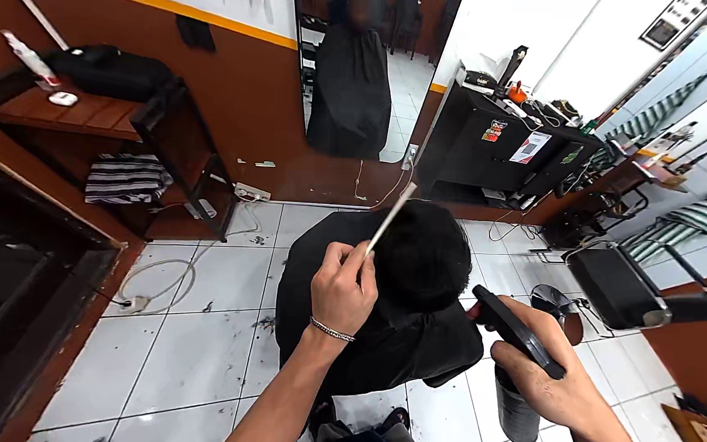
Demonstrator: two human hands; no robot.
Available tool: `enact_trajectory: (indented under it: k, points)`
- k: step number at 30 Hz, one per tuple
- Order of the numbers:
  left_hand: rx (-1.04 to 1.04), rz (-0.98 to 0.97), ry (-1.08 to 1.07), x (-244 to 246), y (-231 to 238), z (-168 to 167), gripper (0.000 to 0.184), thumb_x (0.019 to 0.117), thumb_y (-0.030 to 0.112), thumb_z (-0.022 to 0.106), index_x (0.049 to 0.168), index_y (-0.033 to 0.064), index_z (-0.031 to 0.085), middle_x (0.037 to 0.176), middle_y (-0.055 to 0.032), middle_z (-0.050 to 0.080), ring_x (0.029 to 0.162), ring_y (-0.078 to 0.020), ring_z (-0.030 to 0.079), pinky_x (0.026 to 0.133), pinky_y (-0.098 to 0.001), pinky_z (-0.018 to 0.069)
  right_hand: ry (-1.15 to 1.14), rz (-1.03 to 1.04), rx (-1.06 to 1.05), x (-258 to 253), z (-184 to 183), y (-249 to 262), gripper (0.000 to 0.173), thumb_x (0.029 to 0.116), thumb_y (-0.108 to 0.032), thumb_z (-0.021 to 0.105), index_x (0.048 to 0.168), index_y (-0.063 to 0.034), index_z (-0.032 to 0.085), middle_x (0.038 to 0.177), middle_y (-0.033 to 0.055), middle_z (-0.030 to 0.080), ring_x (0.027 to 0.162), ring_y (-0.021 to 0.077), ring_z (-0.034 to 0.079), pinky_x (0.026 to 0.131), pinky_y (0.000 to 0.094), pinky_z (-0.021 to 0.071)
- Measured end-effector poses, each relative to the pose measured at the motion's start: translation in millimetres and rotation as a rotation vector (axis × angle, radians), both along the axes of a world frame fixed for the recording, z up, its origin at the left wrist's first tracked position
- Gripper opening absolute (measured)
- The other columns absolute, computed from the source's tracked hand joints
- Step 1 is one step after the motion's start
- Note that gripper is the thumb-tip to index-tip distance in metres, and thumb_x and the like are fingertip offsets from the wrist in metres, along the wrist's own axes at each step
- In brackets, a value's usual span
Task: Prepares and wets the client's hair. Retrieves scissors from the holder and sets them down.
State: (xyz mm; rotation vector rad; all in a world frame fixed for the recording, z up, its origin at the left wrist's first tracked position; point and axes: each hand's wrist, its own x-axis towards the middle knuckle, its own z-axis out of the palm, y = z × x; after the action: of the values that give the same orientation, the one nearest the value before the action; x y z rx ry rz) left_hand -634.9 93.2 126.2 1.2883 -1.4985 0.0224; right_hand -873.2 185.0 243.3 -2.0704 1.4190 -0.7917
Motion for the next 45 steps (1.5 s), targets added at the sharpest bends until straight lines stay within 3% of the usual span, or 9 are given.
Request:
enact_trajectory:
  k: [5, 9, 15, 21, 26, 30, 32, 40, 45]
  points:
    - [0.048, -0.105, 0.050, 22.8, 6.2, -0.4, 0.033, 0.1030, 0.021, 0.053, 0.121, 0.0030, 0.074, 0.096, -0.0160, 0.068, 0.081, -0.0253, 0.067, 0.070, -0.0407, 0.0568, -0.077, 0.074, -0.083, -0.4, 12.6, 5.7, 0.034, 0.0827, -0.013, 0.054, 0.114, -0.0028, 0.066, 0.107, 0.0025, 0.074, 0.101, 0.0047, 0.069, 0.086, 0.0222, 0.0571]
    - [-0.162, -0.283, -0.119, 4.8, 41.2, -0.7, 0.026, 0.1031, 0.021, 0.053, 0.109, 0.0124, 0.076, 0.096, -0.0108, 0.071, 0.087, -0.0235, 0.069, 0.067, -0.0346, 0.0570, -0.146, 0.134, -0.158, -11.4, 34.0, 15.2, 0.032, 0.0863, -0.009, 0.055, 0.117, -0.0043, 0.065, 0.116, 0.0056, 0.073, 0.109, 0.0130, 0.069, 0.094, 0.0298, 0.0583]
    - [-0.162, -0.103, -0.262, 2.0, 16.7, -10.6, 0.026, 0.1002, 0.012, 0.056, 0.116, 0.0120, 0.077, 0.098, -0.0122, 0.073, 0.086, -0.0276, 0.071, 0.060, -0.0340, 0.0550, -0.068, 0.148, -0.151, -11.4, 44.1, 8.6, 0.033, 0.0847, -0.011, 0.056, 0.115, -0.0030, 0.065, 0.115, 0.0051, 0.073, 0.110, 0.0106, 0.069, 0.094, 0.0272, 0.0573]
    - [-0.099, -0.034, -0.291, 1.1, -24.7, -5.9, 0.026, 0.0988, 0.012, 0.057, 0.116, 0.0112, 0.077, 0.102, -0.0146, 0.071, 0.087, -0.0334, 0.071, 0.054, -0.0403, 0.0532, 0.015, 0.166, 0.009, 0.8, 36.7, -34.7, 0.032, 0.0839, -0.009, 0.053, 0.111, -0.0035, 0.070, 0.106, 0.0015, 0.074, 0.100, 0.0051, 0.070, 0.087, 0.0258, 0.0583]
    - [-0.101, 0.057, -0.240, -4.2, -41.1, -5.4, 0.025, 0.0983, 0.011, 0.058, 0.114, 0.0089, 0.077, 0.102, -0.0151, 0.071, 0.083, -0.0331, 0.070, 0.052, -0.0401, 0.0513, 0.138, -0.035, 0.050, 11.8, 25.2, -61.3, 0.017, 0.0809, -0.020, 0.053, 0.088, -0.0177, 0.068, 0.077, -0.0114, 0.066, 0.068, -0.0025, 0.061, 0.059, 0.0225, 0.0481]
    - [0.057, 0.061, -0.171, 9.0, -59.2, -3.5, 0.028, 0.1005, 0.012, 0.056, 0.121, 0.0061, 0.075, 0.112, -0.0182, 0.070, 0.093, -0.0390, 0.070, 0.061, -0.0492, 0.0550, 0.179, 0.015, 0.055, 15.1, 26.2, -69.0, 0.024, 0.0810, -0.019, 0.053, 0.096, -0.0149, 0.070, 0.084, -0.0104, 0.067, 0.075, -0.0031, 0.061, 0.065, 0.0217, 0.0493]
    - [0.075, 0.021, -0.093, 17.7, -59.4, -5.3, 0.028, 0.1021, 0.014, 0.055, 0.121, 0.0054, 0.074, 0.113, -0.0192, 0.069, 0.095, -0.0390, 0.070, 0.067, -0.0519, 0.0562, 0.207, 0.015, 0.069, 17.0, 25.0, -70.8, 0.018, 0.0810, -0.021, 0.053, 0.089, -0.0168, 0.068, 0.077, -0.0114, 0.065, 0.068, -0.0031, 0.059, 0.059, 0.0229, 0.0468]
    - [-0.233, -0.205, -0.224, 11.7, -14.7, -23.2, 0.025, 0.0991, 0.014, 0.057, 0.113, 0.0111, 0.077, 0.097, -0.0104, 0.072, 0.089, -0.0262, 0.069, 0.064, -0.0329, 0.0547, 0.039, 0.168, 0.038, -2.5, 53.7, -53.6, 0.031, 0.0828, -0.010, 0.053, 0.110, -0.0087, 0.069, 0.102, -0.0024, 0.075, 0.096, 0.0030, 0.071, 0.083, 0.0223, 0.0590]
    - [-0.072, -0.062, -0.291, 8.7, -39.9, -18.4, 0.027, 0.0945, 0.008, 0.058, 0.112, 0.0082, 0.078, 0.099, -0.0143, 0.072, 0.084, -0.0325, 0.071, 0.055, -0.0383, 0.0539, 0.181, 0.192, 0.137, 5.6, 61.2, -72.3, 0.023, 0.0818, -0.015, 0.053, 0.098, -0.0148, 0.070, 0.082, -0.0123, 0.067, 0.073, -0.0082, 0.059, 0.061, 0.0135, 0.0469]
